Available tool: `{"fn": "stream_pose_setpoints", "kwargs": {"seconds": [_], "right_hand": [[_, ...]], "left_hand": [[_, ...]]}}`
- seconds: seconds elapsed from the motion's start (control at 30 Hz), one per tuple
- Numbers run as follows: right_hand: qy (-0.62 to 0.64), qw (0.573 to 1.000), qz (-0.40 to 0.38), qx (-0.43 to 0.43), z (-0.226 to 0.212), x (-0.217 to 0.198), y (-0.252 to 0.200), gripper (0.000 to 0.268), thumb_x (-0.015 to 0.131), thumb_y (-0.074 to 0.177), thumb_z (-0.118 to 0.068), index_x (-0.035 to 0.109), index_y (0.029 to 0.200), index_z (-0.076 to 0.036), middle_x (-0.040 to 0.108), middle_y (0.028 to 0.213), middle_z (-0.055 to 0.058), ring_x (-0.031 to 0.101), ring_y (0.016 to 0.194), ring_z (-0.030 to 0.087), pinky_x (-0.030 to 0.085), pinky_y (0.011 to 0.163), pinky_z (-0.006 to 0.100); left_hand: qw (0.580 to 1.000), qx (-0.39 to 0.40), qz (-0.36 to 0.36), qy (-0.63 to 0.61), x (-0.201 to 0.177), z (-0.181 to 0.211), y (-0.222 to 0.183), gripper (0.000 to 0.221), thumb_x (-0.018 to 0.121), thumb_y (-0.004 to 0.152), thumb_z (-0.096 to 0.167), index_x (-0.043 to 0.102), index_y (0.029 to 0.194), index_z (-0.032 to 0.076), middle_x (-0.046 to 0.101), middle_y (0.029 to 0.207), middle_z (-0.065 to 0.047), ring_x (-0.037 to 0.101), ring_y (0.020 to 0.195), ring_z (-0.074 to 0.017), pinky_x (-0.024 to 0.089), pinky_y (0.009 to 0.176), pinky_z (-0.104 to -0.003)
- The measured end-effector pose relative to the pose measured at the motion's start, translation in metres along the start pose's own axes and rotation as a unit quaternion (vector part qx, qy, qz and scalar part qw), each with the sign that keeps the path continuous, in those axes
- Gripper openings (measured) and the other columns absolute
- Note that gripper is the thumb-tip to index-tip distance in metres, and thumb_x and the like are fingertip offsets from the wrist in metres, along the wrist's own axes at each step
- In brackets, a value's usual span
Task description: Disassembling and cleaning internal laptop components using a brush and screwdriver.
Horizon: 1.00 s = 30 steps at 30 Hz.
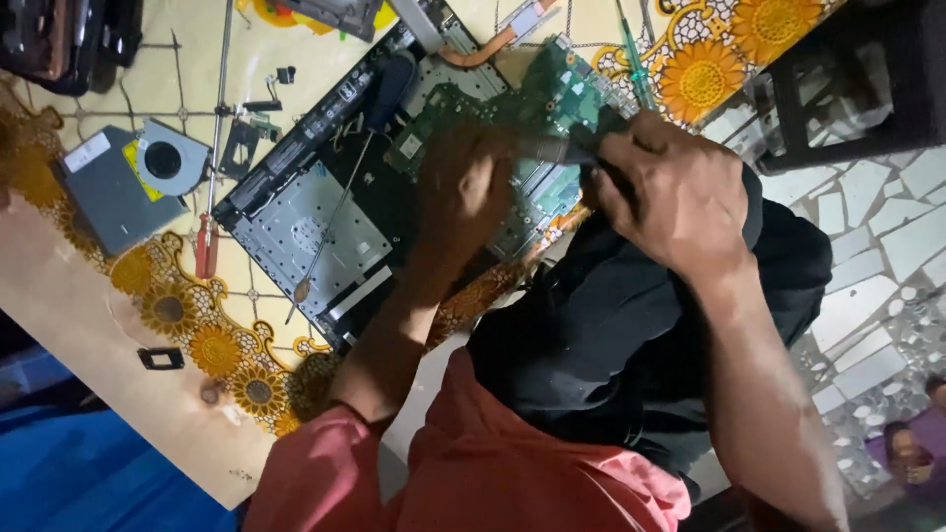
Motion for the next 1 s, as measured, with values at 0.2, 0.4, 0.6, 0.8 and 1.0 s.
{"fn": "stream_pose_setpoints", "kwargs": {"seconds": [0.2, 0.4, 0.6, 0.8, 1.0], "right_hand": [[0.019, 1.0, 0.005, 0.003, 0.001, -0.003, 0.006, 0.016, 0.065, 0.102, -0.025, 0.069, 0.113, -0.014, 0.066, 0.104, 0.005, 0.065, 0.068, 0.027, 0.05, 0.042, 0.041], [0.035, 0.999, 0.019, -0.025, -0.009, -0.01, 0.003, 0.021, 0.057, 0.106, -0.029, 0.071, 0.11, -0.014, 0.067, 0.1, 0.004, 0.063, 0.067, 0.023, 0.044, 0.045, 0.037], [-0.023, 1.0, -0.004, -0.005, -0.003, -0.001, 0.005, 0.018, 0.066, 0.106, -0.031, 0.066, 0.104, -0.013, 0.065, 0.1, 0.005, 0.06, 0.059, 0.022, 0.043, 0.04, 0.034], [0.006, 1.0, 0.014, 0.004, 0.001, 0.003, 0.002, 0.017, 0.068, 0.096, -0.036, 0.066, 0.094, -0.019, 0.058, 0.09, 0.002, 0.065, 0.074, 0.036, 0.052, 0.055, 0.045], [0.06, 0.998, -0.019, -0.026, -0.014, 0.013, 0.023, 0.035, 0.063, 0.096, -0.033, 0.063, 0.13, -0.027, 0.061, 0.105, 0.007, 0.068, 0.088, 0.041, 0.055, 0.063, 0.053]], "left_hand": [[0.999, -0.041, -0.032, 0.0, 0.006, -0.006, 0.027, 0.012, 0.058, 0.093, 0.002, 0.068, 0.096, 0.008, 0.063, 0.076, -0.007, 0.054, 0.068, -0.021, 0.042, 0.06, -0.033], [0.998, 0.008, -0.018, 0.061, -0.002, 0.0, 0.008, 0.018, 0.052, 0.091, -0.002, 0.068, 0.092, 0.007, 0.057, 0.073, -0.007, 0.05, 0.067, -0.0229, 0.039, 0.058, -0.035], [0.998, 0.028, 0.036, 0.04, -0.005, 0.002, 0.015, 0.016, 0.047, 0.098, 0.001, 0.061, 0.09, 0.001, 0.059, 0.076, -0.008, 0.053, 0.067, -0.0207, 0.045, 0.06, -0.032], [0.998, 0.04, 0.021, 0.03, 0.011, -0.017, 0.001, 0.019, 0.051, 0.097, 0.016, 0.066, 0.087, 0.011, 0.052, 0.072, -0.004, 0.055, 0.063, -0.0264, 0.043, 0.059, -0.036], [0.997, 0.05, -0.014, 0.048, 0.014, -0.015, 0.014, 0.016, 0.052, 0.096, 0.018, 0.063, 0.087, 0.011, 0.054, 0.072, -0.005, 0.057, 0.066, -0.0254, 0.044, 0.059, -0.036]]}}
Point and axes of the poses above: each hand's wrist, its own y-axis towards the middle knuckle, its own x-axis out of the palm, z = x × y, the point moved 10 cm from there along y, towards the middle knuckle
